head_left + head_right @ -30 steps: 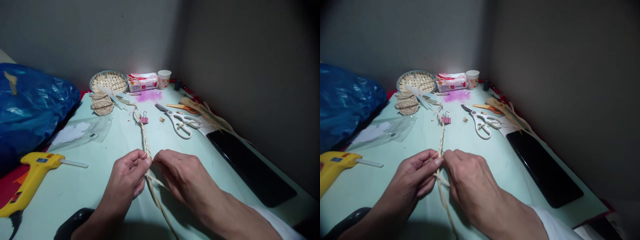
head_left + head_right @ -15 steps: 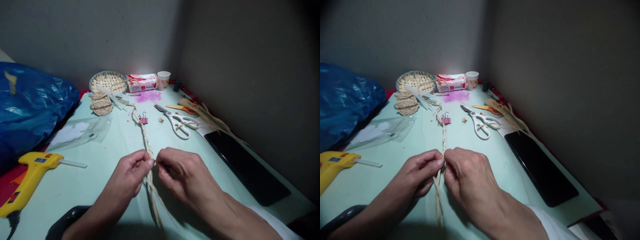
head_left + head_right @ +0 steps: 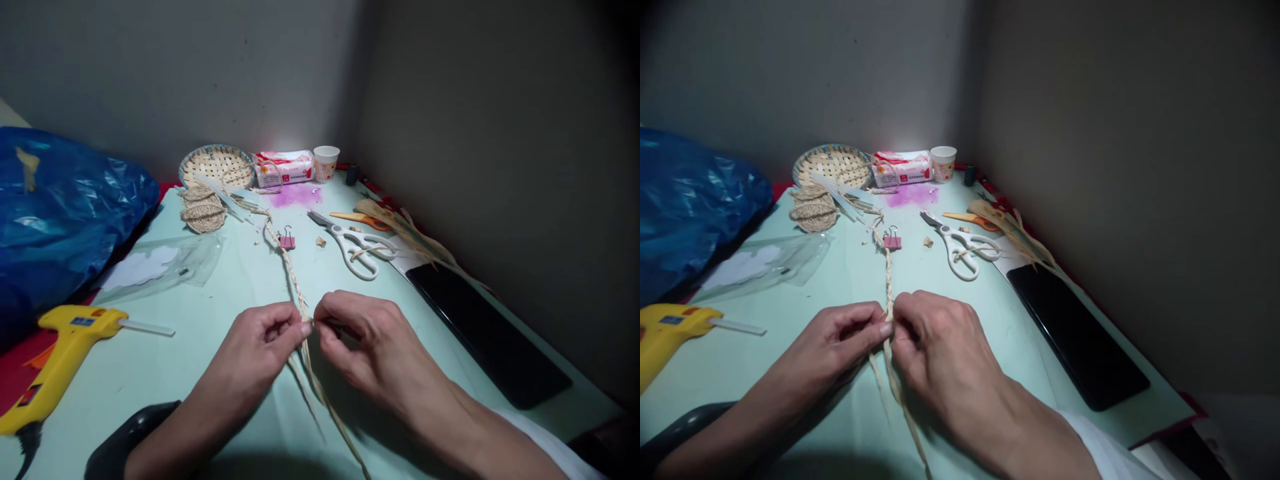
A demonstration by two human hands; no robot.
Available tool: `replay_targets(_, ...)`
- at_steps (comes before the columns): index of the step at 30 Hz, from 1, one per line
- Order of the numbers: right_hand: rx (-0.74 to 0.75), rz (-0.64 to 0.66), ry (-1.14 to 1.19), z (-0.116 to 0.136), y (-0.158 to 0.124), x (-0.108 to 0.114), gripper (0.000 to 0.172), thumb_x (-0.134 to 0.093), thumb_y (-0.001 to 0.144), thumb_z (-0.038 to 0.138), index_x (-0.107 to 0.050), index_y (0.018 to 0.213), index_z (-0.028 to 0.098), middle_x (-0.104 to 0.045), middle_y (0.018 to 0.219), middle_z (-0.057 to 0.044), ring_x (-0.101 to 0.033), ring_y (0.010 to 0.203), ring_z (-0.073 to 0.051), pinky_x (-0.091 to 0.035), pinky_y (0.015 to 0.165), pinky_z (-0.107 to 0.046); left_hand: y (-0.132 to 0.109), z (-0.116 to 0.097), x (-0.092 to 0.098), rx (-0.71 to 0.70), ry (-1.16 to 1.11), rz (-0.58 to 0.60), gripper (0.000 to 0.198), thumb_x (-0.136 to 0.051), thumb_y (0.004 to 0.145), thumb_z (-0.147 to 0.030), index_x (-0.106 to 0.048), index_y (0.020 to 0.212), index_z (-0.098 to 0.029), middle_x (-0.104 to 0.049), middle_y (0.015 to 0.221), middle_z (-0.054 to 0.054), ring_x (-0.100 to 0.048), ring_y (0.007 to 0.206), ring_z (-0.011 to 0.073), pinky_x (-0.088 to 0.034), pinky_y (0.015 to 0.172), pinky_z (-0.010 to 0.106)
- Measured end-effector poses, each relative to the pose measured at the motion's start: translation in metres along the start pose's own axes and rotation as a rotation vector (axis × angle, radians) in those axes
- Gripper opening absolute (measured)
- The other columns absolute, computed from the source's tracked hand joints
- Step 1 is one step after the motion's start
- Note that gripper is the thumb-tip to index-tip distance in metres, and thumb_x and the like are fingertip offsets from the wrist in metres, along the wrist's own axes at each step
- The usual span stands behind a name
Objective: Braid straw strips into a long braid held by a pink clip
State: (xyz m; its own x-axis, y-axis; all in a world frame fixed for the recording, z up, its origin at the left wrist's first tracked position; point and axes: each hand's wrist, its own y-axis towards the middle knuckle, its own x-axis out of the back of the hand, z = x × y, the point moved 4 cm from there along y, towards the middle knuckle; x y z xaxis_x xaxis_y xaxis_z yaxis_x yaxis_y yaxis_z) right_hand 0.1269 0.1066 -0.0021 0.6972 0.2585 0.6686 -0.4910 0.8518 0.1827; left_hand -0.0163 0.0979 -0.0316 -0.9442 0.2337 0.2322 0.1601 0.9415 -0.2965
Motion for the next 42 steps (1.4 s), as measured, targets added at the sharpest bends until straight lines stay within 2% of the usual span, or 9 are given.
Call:
replay_targets(3,-0.029,0.005,-0.008,0.0,0.0,-0.001,0.015,-0.048,0.085,0.013,-0.052,0.07,0.018,-0.049,0.064,0.004,-0.041,0.059,-0.009,-0.028,0.056,-0.023,0.0,-0.005,0.0,-0.041,0.084,-0.063,0.032,-0.058,0.08,-0.03,-0.042,0.054,-0.018,-0.034,0.055,-0.006,-0.032,0.053,0.0086,-0.025,0.048,0.021)
replay_targets(9,-0.176,-0.013,0.038,-0.007,0.003,-0.003,0.012,-0.049,0.079,0.012,-0.051,0.068,0.017,-0.046,0.058,0.005,-0.039,0.054,-0.009,-0.026,0.052,-0.022,-0.002,0.002,-0.008,0.086,-0.136,-0.009,0.028,-0.059,0.078,-0.034,-0.046,0.058,-0.019,-0.029,0.049,-0.009,-0.022,0.041,0.0063,-0.014,0.042,0.023)
replay_targets(15,-0.153,0.013,0.06,-0.003,-0.004,-0.005,0.016,-0.041,0.092,0.019,-0.051,0.079,0.018,-0.056,0.071,0.002,-0.047,0.064,-0.012,-0.033,0.059,-0.023,-0.006,0.0,-0.012,0.044,-0.205,-0.023,0.024,-0.061,0.078,-0.035,-0.052,0.063,-0.018,-0.036,0.051,-0.008,-0.021,0.041,0.0055,-0.013,0.041,0.022)
replay_targets(18,-0.184,0.024,0.09,-0.001,-0.009,-0.009,0.017,-0.034,0.096,0.02,-0.047,0.084,0.02,-0.054,0.067,0.003,-0.047,0.061,-0.012,-0.033,0.058,-0.023,-0.008,-0.002,-0.013,0.021,-0.195,-0.03,0.024,-0.06,0.079,-0.036,-0.054,0.064,-0.018,-0.043,0.053,-0.006,-0.024,0.041,0.0058,-0.014,0.041,0.022)
replay_targets(21,-0.184,-0.048,0.063,0.001,-0.012,-0.01,0.016,-0.035,0.095,0.021,-0.045,0.083,0.021,-0.05,0.064,0.005,-0.044,0.057,-0.011,-0.031,0.055,-0.022,-0.009,-0.003,-0.014,0.032,-0.196,-0.002,0.024,-0.06,0.079,-0.038,-0.056,0.069,-0.017,-0.036,0.051,-0.008,-0.022,0.041,0.0058,-0.013,0.04,0.021)
replay_targets(27,-0.054,-0.149,-0.258,0.008,-0.014,-0.011,0.014,-0.044,0.09,0.014,-0.048,0.077,0.019,-0.052,0.066,0.003,-0.039,0.054,-0.011,-0.028,0.053,-0.023,-0.008,-0.002,-0.016,0.052,-0.326,0.038,0.026,-0.059,0.08,-0.04,-0.055,0.069,-0.017,-0.024,0.05,-0.011,-0.012,0.042,0.0053,-0.008,0.038,0.021)
replay_targets(33,0.228,-0.246,-0.767,0.023,-0.022,-0.023,0.016,-0.046,0.086,0.004,-0.054,0.081,0.017,-0.056,0.071,-0.003,-0.048,0.062,-0.016,-0.024,0.051,-0.027,-0.009,0.001,-0.014,-0.001,-0.323,-0.038,0.027,-0.056,0.081,-0.039,-0.052,0.065,-0.017,-0.025,0.053,-0.01,-0.018,0.041,0.0042,-0.01,0.039,0.019)
replay_targets(36,0.35,-0.297,-0.859,0.03,-0.025,-0.026,0.017,-0.044,0.088,0.005,-0.056,0.084,0.016,-0.056,0.07,-0.005,-0.048,0.065,-0.018,-0.026,0.052,-0.029,-0.01,0.003,-0.014,0.01,-0.365,-0.029,0.027,-0.056,0.081,-0.038,-0.049,0.064,-0.018,-0.024,0.053,-0.01,-0.017,0.044,0.0048,-0.01,0.04,0.019)
replay_targets(42,0.429,-0.297,-0.913,0.034,-0.027,-0.026,0.015,-0.047,0.086,0.005,-0.059,0.084,0.014,-0.055,0.069,-0.005,-0.046,0.063,-0.019,-0.03,0.052,-0.031,-0.011,0.0,-0.015,0.04,-0.402,0.028,0.029,-0.057,0.081,-0.035,-0.044,0.062,-0.018,-0.022,0.053,-0.011,-0.013,0.046,0.0051,-0.009,0.041,0.02)
